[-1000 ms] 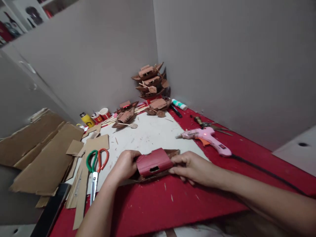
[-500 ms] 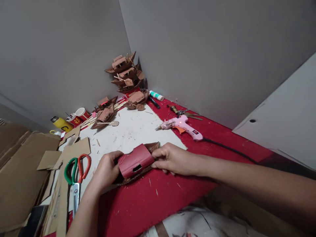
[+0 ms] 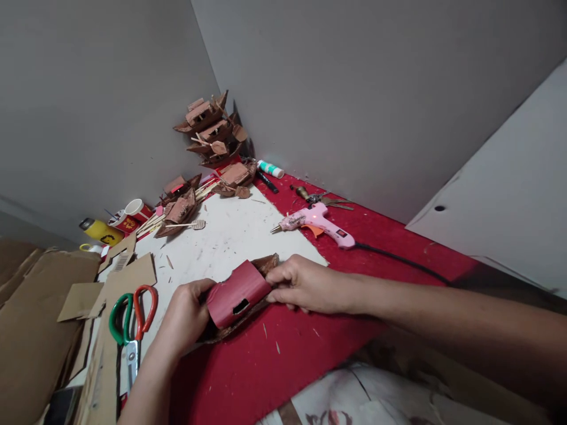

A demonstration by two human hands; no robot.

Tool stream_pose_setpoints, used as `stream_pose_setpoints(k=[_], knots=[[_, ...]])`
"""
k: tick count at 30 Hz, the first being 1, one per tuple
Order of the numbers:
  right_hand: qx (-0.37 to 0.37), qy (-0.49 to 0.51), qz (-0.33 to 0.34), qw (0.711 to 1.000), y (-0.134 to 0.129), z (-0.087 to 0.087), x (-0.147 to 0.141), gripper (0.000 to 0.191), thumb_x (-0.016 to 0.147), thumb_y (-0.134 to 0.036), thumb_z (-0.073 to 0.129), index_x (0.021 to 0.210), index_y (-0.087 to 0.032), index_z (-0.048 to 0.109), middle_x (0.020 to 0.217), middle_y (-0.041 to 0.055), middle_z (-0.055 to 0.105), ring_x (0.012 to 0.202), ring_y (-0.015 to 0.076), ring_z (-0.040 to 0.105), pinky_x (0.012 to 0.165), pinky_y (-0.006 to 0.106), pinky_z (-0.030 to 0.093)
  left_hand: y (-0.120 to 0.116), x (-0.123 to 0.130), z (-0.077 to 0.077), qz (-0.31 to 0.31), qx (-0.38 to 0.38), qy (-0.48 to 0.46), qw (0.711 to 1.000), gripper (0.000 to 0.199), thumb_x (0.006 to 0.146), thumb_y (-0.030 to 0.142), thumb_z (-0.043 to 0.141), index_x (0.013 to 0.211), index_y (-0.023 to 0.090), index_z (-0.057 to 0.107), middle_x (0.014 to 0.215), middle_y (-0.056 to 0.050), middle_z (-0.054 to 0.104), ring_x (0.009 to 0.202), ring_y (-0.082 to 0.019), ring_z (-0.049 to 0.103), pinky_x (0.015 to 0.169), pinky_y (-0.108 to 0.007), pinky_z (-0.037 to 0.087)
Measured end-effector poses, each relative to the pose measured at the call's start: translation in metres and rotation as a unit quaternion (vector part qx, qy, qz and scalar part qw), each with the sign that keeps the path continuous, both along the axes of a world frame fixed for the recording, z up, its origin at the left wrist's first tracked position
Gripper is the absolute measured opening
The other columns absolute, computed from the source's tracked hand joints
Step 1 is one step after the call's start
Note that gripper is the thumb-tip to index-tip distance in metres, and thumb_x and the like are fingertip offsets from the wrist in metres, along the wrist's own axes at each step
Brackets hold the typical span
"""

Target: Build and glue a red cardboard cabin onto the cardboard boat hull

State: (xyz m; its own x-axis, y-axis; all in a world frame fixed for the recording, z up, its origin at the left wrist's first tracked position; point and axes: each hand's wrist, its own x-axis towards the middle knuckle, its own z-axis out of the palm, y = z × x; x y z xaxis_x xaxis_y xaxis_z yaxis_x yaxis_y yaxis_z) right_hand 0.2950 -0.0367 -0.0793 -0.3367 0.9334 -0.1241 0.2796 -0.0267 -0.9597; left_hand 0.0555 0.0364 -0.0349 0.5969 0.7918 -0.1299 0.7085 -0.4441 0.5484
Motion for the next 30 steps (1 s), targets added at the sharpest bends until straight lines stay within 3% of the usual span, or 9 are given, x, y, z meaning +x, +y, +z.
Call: stream_pose_setpoints(k=[4,11,14,17,22,26,28,30], knots=[[-0.021,-0.001,0.002,1.000,-0.001,0.005,0.000,0.021,0.081,-0.015,0.057,0.092,-0.013,0.074,0.051,-0.0053,0.049,0.040,0.0055,0.044,0.038,0.014,0.036,0.007,0.000,-0.003,0.000,-0.105,-0.023,0.994,0.025,0.080,0.020,0.053,0.093,0.016,0.074,0.081,-0.001,0.074,0.077,-0.019,0.066,0.068,-0.025,0.050],[0.025,0.003,-0.001,1.000,0.000,0.008,0.002,0.021,0.079,-0.007,0.054,0.085,-0.012,0.074,0.049,-0.0066,0.046,0.041,0.0052,0.047,0.039,0.013,0.035,0.009,0.007,0.003,-0.010,-0.055,-0.014,0.998,0.025,0.077,0.014,0.050,0.087,0.016,0.072,0.078,0.000,0.073,0.077,-0.019,0.066,0.067,-0.025,0.050],[0.019,0.004,-0.015,1.000,0.001,0.008,0.002,0.021,0.077,-0.007,0.053,0.082,-0.013,0.073,0.048,-0.0070,0.046,0.040,0.0054,0.047,0.037,0.013,0.035,0.013,0.008,0.002,-0.010,-0.066,-0.019,0.998,0.023,0.078,0.016,0.051,0.087,0.015,0.072,0.078,-0.001,0.073,0.079,-0.020,0.067,0.069,-0.025,0.051],[-0.001,-0.001,-0.020,1.000,0.001,0.008,0.002,0.026,0.078,-0.009,0.052,0.092,-0.015,0.073,0.049,-0.0070,0.047,0.040,0.0053,0.045,0.036,0.013,0.035,0.019,0.006,-0.001,-0.006,-0.091,-0.028,0.995,0.020,0.079,0.019,0.053,0.088,0.014,0.071,0.077,-0.002,0.072,0.078,-0.020,0.067,0.070,-0.026,0.051],[-0.012,-0.011,-0.023,1.000,0.001,0.007,0.002,0.027,0.078,-0.010,0.051,0.093,-0.016,0.074,0.050,-0.0070,0.047,0.039,0.0060,0.043,0.036,0.015,0.036,0.021,-0.004,0.002,-0.001,-0.132,-0.047,0.990,0.035,0.082,0.031,0.060,0.113,0.016,0.066,0.098,-0.006,0.073,0.088,-0.021,0.068,0.077,-0.029,0.053],[-0.024,-0.014,-0.030,0.999,0.001,0.007,0.000,0.024,0.078,-0.010,0.052,0.089,-0.014,0.073,0.049,-0.0066,0.047,0.037,0.0060,0.043,0.035,0.015,0.035,0.012,-0.027,0.010,0.051,-0.084,-0.046,0.994,0.054,0.083,0.042,0.062,0.132,0.019,0.054,0.114,-0.010,0.069,0.095,-0.023,0.067,0.081,-0.034,0.054],[-0.028,-0.013,-0.034,0.999,0.001,0.007,-0.001,0.024,0.078,-0.009,0.053,0.088,-0.014,0.073,0.049,-0.0064,0.048,0.038,0.0055,0.043,0.035,0.014,0.033,0.001,-0.038,0.012,0.103,-0.015,-0.054,0.993,0.049,0.083,0.046,0.062,0.124,0.020,0.059,0.113,-0.009,0.069,0.097,-0.023,0.066,0.083,-0.034,0.053],[-0.024,-0.010,-0.035,0.999,0.001,0.007,-0.001,0.023,0.077,-0.009,0.054,0.088,-0.014,0.074,0.049,-0.0064,0.047,0.038,0.0053,0.043,0.035,0.014,0.032,-0.016,-0.046,0.012,0.172,0.073,-0.072,0.980,0.035,0.083,0.048,0.061,0.104,0.021,0.067,0.102,-0.007,0.072,0.096,-0.024,0.066,0.083,-0.033,0.051]])
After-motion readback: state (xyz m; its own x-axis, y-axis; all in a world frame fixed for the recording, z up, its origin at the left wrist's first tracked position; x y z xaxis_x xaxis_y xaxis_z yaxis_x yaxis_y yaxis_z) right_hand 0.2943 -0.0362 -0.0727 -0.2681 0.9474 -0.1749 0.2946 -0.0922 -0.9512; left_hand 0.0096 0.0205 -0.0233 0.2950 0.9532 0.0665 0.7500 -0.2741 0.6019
